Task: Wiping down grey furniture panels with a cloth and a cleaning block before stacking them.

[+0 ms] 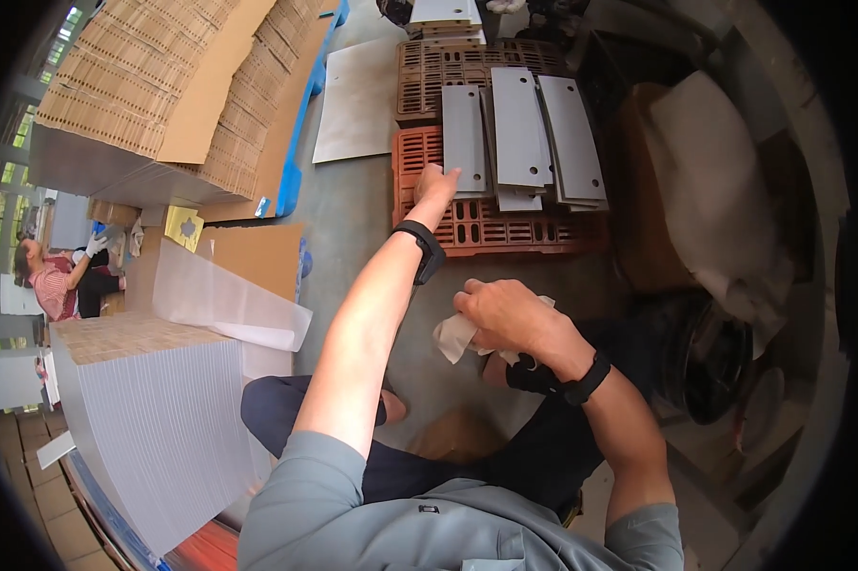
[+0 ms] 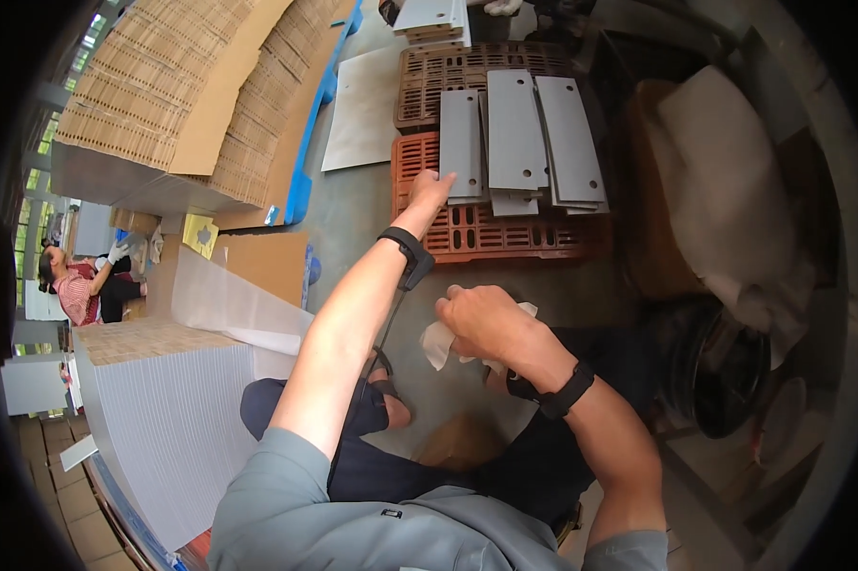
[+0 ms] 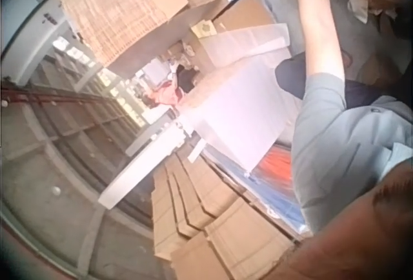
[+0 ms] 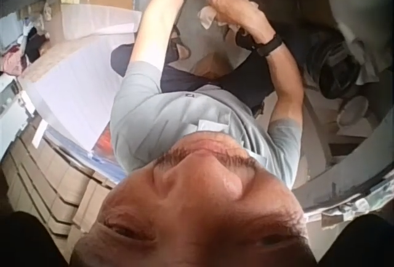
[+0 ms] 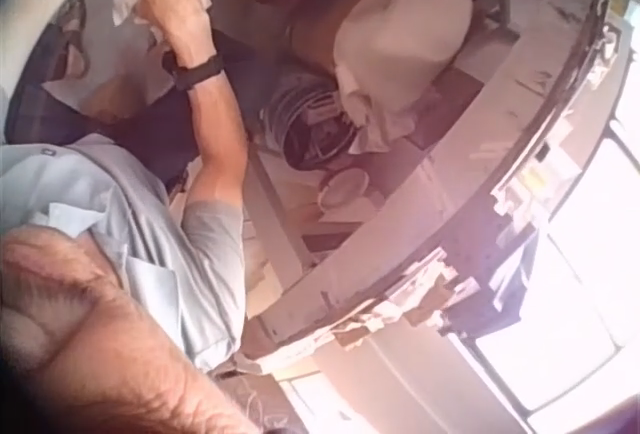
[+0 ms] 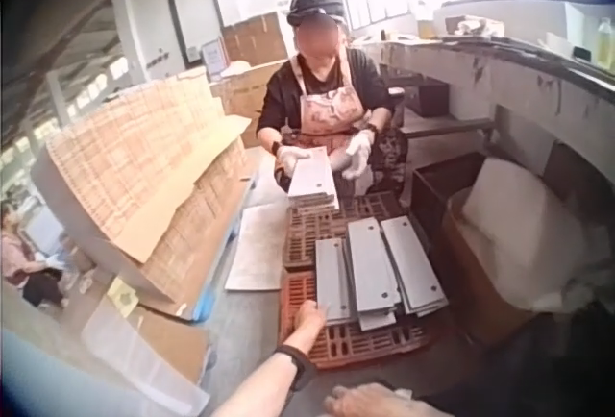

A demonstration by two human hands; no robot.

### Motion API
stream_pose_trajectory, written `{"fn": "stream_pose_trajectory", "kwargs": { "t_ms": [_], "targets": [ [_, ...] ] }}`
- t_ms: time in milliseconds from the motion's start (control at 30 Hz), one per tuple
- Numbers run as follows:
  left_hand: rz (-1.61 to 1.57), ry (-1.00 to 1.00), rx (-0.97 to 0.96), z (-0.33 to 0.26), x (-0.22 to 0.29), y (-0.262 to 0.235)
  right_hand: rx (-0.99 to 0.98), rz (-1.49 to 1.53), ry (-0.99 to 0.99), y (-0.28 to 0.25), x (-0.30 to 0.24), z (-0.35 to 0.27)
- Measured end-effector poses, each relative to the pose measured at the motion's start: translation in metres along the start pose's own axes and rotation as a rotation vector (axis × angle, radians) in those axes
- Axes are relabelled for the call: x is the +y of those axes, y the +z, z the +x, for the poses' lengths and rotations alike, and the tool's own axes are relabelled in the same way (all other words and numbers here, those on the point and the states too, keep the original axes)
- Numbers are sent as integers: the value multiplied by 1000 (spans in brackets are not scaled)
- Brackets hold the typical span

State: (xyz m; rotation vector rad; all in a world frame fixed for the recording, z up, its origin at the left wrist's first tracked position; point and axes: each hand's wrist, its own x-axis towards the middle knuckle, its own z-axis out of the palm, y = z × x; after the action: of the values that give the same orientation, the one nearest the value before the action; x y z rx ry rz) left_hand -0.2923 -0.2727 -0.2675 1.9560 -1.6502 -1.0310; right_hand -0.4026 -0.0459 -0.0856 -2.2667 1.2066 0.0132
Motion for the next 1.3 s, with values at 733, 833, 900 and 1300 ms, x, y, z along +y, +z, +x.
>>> {"fn": "stream_pose_trajectory", "kwargs": {
  "t_ms": [733,833,900,1300],
  "targets": [
    [-935,-152,-291,-220,-70,-90,678,91,373,-2,99,121],
    [-986,-191,-241,-189,-78,-62,632,77,374,11,104,149],
    [-991,-249,-228,-172,-78,-55,691,26,463,10,90,158],
    [-86,165,166,-170,-81,-51,788,1726,205,-48,34,241]
  ]
}}
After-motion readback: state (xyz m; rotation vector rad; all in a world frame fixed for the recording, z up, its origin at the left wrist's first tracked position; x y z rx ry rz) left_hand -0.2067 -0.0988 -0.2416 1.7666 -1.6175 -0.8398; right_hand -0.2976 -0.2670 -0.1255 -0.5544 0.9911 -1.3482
